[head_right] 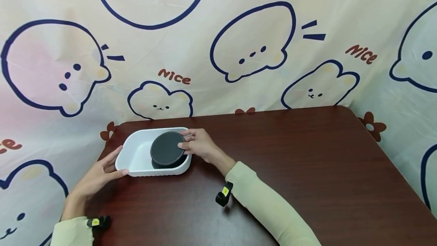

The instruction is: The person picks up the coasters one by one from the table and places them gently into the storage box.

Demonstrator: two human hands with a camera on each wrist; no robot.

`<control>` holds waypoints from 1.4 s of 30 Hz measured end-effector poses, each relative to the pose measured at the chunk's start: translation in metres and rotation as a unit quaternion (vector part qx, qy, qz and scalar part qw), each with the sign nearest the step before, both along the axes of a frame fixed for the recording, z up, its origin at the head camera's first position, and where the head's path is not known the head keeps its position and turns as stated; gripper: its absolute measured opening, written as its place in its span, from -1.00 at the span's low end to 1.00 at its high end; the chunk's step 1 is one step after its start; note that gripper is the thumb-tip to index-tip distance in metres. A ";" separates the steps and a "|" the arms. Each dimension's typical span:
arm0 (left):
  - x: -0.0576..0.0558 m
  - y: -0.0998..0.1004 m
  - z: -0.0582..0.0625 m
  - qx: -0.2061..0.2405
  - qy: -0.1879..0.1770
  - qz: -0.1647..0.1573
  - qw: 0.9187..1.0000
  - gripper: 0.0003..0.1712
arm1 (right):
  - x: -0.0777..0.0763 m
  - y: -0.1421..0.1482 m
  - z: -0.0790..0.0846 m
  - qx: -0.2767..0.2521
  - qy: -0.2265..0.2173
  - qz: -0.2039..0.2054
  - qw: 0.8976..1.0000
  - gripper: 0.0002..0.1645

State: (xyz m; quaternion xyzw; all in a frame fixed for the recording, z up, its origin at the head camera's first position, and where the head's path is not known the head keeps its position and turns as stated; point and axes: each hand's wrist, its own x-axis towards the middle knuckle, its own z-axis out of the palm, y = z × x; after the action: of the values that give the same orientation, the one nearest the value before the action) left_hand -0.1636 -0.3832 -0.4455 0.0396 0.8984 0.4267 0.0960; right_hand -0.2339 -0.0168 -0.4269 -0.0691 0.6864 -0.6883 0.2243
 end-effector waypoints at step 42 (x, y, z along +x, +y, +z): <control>0.000 -0.003 0.000 0.004 -0.001 -0.003 1.000 0.20 | 0.005 -0.019 0.011 0.216 0.248 0.015 0.944 -0.43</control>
State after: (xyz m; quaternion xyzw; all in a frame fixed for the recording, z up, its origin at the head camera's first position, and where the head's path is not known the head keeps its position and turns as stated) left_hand -0.1637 -0.3858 -0.4452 0.0423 0.8966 0.4299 0.0976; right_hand -0.2293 -0.0359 -0.4162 -0.1974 0.8515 -0.4811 0.0672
